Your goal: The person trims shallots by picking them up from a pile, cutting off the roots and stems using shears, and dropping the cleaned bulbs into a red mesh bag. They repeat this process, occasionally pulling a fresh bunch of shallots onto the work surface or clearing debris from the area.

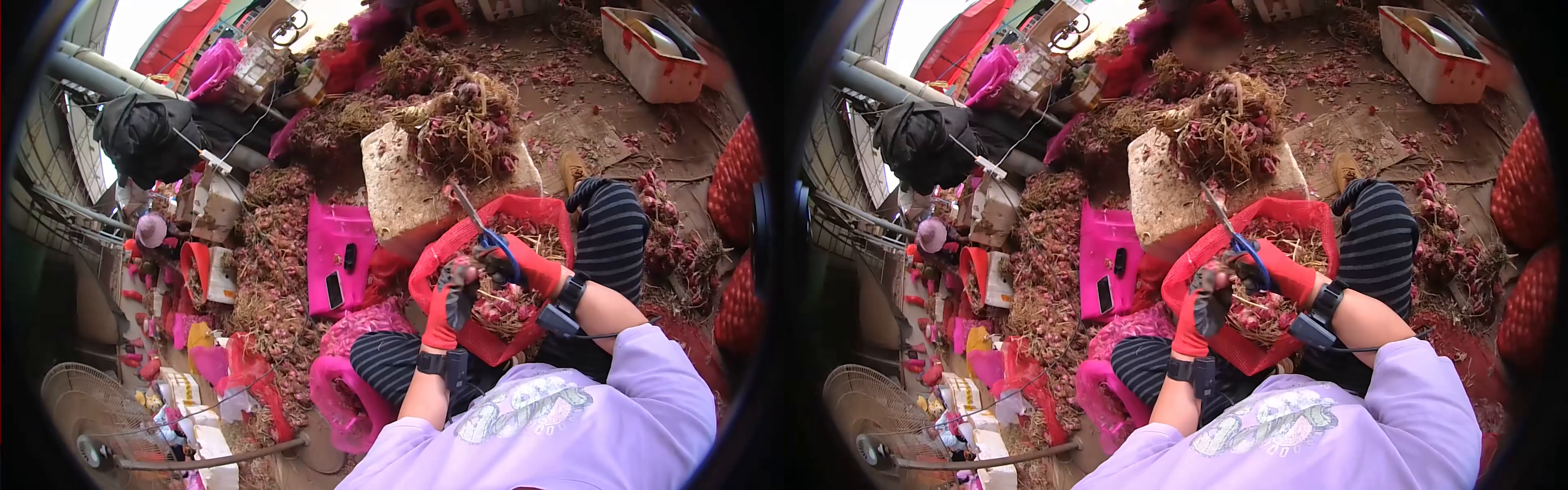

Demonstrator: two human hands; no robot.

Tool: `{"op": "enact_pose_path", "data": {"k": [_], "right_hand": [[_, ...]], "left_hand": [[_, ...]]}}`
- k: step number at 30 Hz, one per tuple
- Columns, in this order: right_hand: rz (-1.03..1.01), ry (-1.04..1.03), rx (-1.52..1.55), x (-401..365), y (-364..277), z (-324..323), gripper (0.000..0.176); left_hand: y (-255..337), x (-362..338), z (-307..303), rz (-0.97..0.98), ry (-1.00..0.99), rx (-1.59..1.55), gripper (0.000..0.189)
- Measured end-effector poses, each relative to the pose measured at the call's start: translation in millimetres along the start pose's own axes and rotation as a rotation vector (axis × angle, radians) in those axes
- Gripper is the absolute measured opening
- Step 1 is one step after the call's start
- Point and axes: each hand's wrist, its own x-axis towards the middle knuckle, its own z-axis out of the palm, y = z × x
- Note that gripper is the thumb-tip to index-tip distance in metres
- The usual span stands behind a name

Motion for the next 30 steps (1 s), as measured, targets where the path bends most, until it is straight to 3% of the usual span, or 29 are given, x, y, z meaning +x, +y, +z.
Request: {"op": "enact_pose_path", "data": {"k": [1, 2, 3, 4, 6, 7, 8, 11, 13, 17, 20, 24, 26, 28, 30], "right_hand": [[-0.036, -0.028, -0.011, 0.2, 6.8, -7.0, 0.029], [-0.191, 0.061, -0.247, 10.6, 12.9, -10.3, 0.033], [-0.232, 0.156, -0.576, 2.8, 0.2, -5.7, 0.036], [-0.257, 0.238, -0.905, -9.6, -14.0, -2.7, 0.038], [-0.396, 0.275, -1.139, -25.8, -20.1, -12.5, 0.043], [-0.35, 0.265, -1.27, -35.3, -33.2, -6.8, 0.042], [-0.251, 0.252, -1.285, -42.9, -35.3, -7.3, 0.04], [-0.203, 0.227, -1.41, -56.1, -24.1, -13.3, 0.042], [-0.129, 0.186, -1.367, -62.8, -24.8, -6.1, 0.044], [-0.273, 0.222, -1.425, -57.3, -10.5, -0.4, 0.038], [-0.267, 0.264, -1.388, -53.7, -8.8, 3.9, 0.044], [-0.247, 0.205, -1.613, -51.7, 3.3, -5.3, 0.043], [-0.284, 0.181, -1.595, -54.3, 6.6, -5.6, 0.044], [-0.285, 0.213, -1.654, -52.8, 10.1, -8.3, 0.044], [-0.191, 0.152, -1.682, -53.1, 3.6, -5.7, 0.047]], "left_hand": [[-4.7, 13.6, -28.6, -0.115, -0.113, -0.244, 0.021], [-10.2, 22.5, -60.0, -0.238, -0.216, -0.497, 0.021], [-10.5, 10.9, -52.0, -0.037, -0.204, -0.501, 0.022], [0.9, 7.9, -44.8, 0.031, -0.369, -0.377, 0.024], [11.6, 15.5, -56.0, -0.037, -0.291, -0.531, 0.029], [17.8, 20.7, -51.5, -0.016, -0.368, -0.507, 0.026], [24.1, 22.1, -43.9, 0.012, -0.455, -0.476, 0.024], [31.8, 13.1, -36.4, -0.061, -0.167, -0.507, 0.022], [30.3, 13.4, -33.7, -0.032, -0.166, -0.487, 0.021], [28.5, 5.5, -14.1, -0.063, -0.039, -0.425, 0.018], [17.1, 6.5, -20.2, 0.024, -0.187, -0.363, 0.02], [17.3, -6.3, 2.1, 0.146, -0.039, -0.049, 0.015], [12.9, 5.0, -10.2, 0.193, -0.255, 0.114, 0.014], [9.8, 3.7, -16.0, 0.167, -0.125, 0.053, 0.015], [7.4, 3.2, -15.2, 0.173, -0.122, 0.05, 0.016]]}}
